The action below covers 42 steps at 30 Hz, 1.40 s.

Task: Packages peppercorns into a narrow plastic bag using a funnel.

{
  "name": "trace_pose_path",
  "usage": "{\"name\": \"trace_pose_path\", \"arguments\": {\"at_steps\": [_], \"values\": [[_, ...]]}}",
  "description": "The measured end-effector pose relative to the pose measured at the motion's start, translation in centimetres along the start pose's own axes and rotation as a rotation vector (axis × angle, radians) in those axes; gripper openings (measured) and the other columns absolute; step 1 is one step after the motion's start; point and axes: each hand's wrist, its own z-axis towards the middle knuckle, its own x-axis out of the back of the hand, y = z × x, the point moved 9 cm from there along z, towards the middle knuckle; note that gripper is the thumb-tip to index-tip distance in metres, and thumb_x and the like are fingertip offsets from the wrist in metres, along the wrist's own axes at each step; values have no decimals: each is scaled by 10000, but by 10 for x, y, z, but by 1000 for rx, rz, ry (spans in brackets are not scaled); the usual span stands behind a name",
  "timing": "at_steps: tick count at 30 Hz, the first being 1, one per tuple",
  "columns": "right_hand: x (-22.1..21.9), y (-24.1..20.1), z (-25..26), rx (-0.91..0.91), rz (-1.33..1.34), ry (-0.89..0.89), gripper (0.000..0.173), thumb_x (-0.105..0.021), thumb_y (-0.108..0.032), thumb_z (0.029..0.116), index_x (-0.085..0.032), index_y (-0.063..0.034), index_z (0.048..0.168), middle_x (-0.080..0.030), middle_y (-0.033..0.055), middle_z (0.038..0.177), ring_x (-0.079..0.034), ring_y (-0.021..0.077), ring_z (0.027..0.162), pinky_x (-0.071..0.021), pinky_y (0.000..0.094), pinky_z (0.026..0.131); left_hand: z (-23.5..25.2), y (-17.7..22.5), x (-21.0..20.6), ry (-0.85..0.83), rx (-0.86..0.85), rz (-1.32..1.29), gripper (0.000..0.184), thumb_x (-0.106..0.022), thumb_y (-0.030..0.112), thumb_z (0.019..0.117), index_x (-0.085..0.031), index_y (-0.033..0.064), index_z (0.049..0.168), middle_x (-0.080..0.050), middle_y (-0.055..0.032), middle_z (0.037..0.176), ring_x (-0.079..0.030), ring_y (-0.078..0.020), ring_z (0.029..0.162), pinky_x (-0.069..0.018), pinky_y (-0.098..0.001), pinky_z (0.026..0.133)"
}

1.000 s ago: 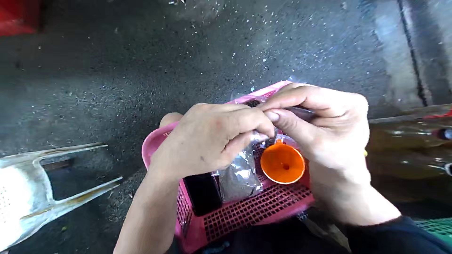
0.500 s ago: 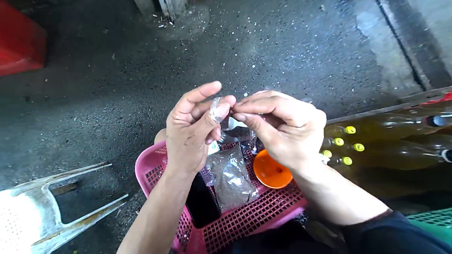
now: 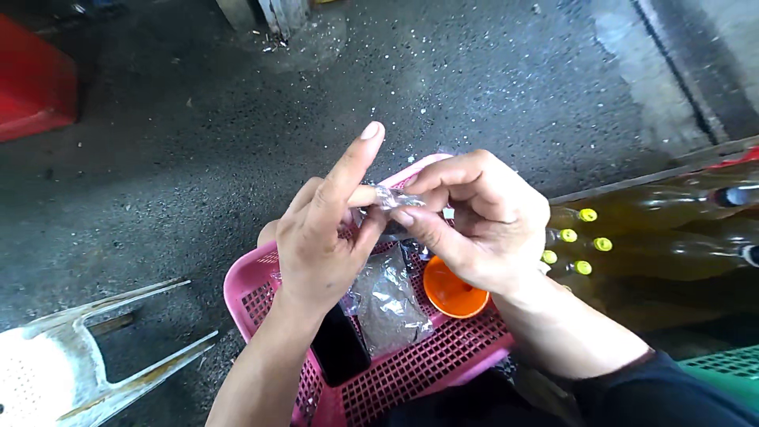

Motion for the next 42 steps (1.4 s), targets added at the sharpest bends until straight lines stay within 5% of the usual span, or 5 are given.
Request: {"name": "trace_pose_path", "arguments": {"at_steps": [5, 15, 22, 27, 42], "values": [[-12, 9, -2, -90, -34, -72, 499, -763, -123, 872, -553, 53, 1289, -636, 17, 919, -598, 49, 771, -537, 179, 656, -1, 3, -2, -47, -71, -38, 623, -757, 36, 833, -467, 116, 1378, -660, 23, 925, -576, -47, 789, -480, -172, 720], [-11, 17, -2, -168, 41, -30, 360, -631, 23, 856, -556, 48, 1208, -666, 30, 933, -650, 49, 791, -583, 186, 697, -1, -11, 2, -35, 63, -307, 323, -682, 92, 976, -587, 64, 1283, -728, 34, 1017, -697, -50, 902, -598, -219, 828], [-28, 22, -1, -207, 181, -158, 413, -594, -30, 934, -537, 76, 1329, -668, 103, 1226, -669, 134, 1100, -593, 289, 941, -1, -27, 0, -41, 230, -643, 243, -611, 66, 1014, -607, 63, 1257, -730, 17, 963, -714, -91, 820, -619, -241, 733], [-36, 26, -4, -363, 297, -217, 363, -472, 5, 996, -562, 16, 1347, -683, 13, 966, -668, 65, 805, -594, 196, 685, 1, -33, 8, 13, 227, -553, 280, -631, 45, 997, -593, 46, 1274, -726, 21, 965, -689, -59, 802, -584, -192, 701], [-40, 36, -11, -457, 364, -255, 345, -379, -166, 1115, -666, -40, 1261, -601, -3, 758, -519, 39, 584, -452, 160, 509, 3, -43, 33, 188, 241, -451, 296, -586, 2, 998, -562, 44, 1290, -712, 47, 929, -649, -30, 739, -524, -155, 623]]}}
